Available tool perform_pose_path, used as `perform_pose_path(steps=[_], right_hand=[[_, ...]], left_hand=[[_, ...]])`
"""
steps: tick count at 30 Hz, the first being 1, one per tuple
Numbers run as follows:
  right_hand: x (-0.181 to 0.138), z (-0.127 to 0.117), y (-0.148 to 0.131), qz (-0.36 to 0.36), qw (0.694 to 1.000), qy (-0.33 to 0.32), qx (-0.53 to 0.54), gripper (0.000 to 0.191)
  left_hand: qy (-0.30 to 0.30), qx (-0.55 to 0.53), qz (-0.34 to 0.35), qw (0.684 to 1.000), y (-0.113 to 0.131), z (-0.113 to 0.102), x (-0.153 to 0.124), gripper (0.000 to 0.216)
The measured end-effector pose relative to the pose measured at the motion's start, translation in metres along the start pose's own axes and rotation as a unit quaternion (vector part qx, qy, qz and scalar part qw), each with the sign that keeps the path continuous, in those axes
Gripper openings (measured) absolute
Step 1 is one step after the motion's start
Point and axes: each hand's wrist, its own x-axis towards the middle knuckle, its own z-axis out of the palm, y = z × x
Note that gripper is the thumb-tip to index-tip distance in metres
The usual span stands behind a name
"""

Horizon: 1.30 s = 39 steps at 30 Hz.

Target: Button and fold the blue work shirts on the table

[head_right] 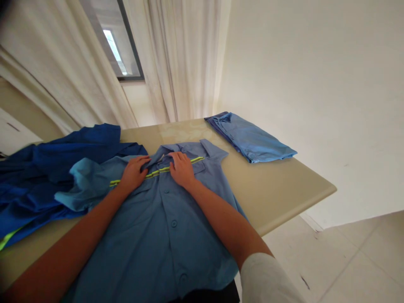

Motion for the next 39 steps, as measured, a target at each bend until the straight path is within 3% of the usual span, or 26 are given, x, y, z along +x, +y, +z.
perform_pose_path(steps=[3, 6, 11, 16, 21, 24, 27, 29, 31, 34, 37, 39], right_hand=[[0.007, -0.006, 0.008, -0.03, 1.0, 0.01, -0.004, 0.056], [0.027, -0.013, 0.022, -0.049, 0.998, -0.026, -0.032, 0.065], [0.087, -0.019, 0.048, 0.003, 0.98, -0.185, -0.068, 0.066], [0.134, -0.016, 0.054, 0.057, 0.935, -0.34, -0.075, 0.059], [0.163, -0.009, 0.048, -0.038, 0.914, -0.375, -0.15, 0.058], [0.177, -0.001, 0.044, -0.079, 0.901, -0.387, -0.18, 0.069], [0.185, 0.008, 0.039, -0.118, 0.871, -0.431, -0.202, 0.089], [0.187, 0.013, 0.035, -0.126, 0.849, -0.468, -0.209, 0.093], [0.188, 0.018, 0.031, -0.126, 0.835, -0.492, -0.211, 0.085], [0.189, 0.018, 0.024, -0.128, 0.831, -0.491, -0.228, 0.057], [0.193, 0.003, 0.02, -0.128, 0.858, -0.431, -0.249, 0.029], [0.192, -0.014, 0.019, -0.129, 0.885, -0.366, -0.257, 0.02]], left_hand=[[-0.009, 0.013, -0.02, 1.0, 0.008, -0.002, 0.002, 0.046], [0.008, 0.004, -0.052, 0.999, 0.015, -0.004, 0.004, 0.046], [0.02, -0.044, -0.096, 0.994, 0.014, -0.005, 0.005, 0.042], [0.065, -0.032, -0.156, 0.985, 0.012, -0.002, 0.006, 0.067], [0.073, -0.05, -0.198, 0.976, 0.011, 0.0, 0.009, 0.032], [0.068, -0.056, -0.209, 0.974, 0.011, 0.0, 0.011, 0.029], [0.066, -0.061, -0.212, 0.973, 0.012, -0.001, 0.012, 0.028], [0.062, -0.064, -0.213, 0.973, 0.012, -0.001, 0.012, 0.028], [0.061, -0.067, -0.21, 0.973, 0.012, -0.001, 0.012, 0.029], [0.064, -0.067, -0.195, 0.976, 0.013, -0.001, 0.01, 0.03], [0.066, -0.055, -0.172, 0.981, 0.014, 0.0, 0.008, 0.044], [0.075, -0.045, -0.171, 0.981, 0.015, 0.0, 0.007, 0.055]])
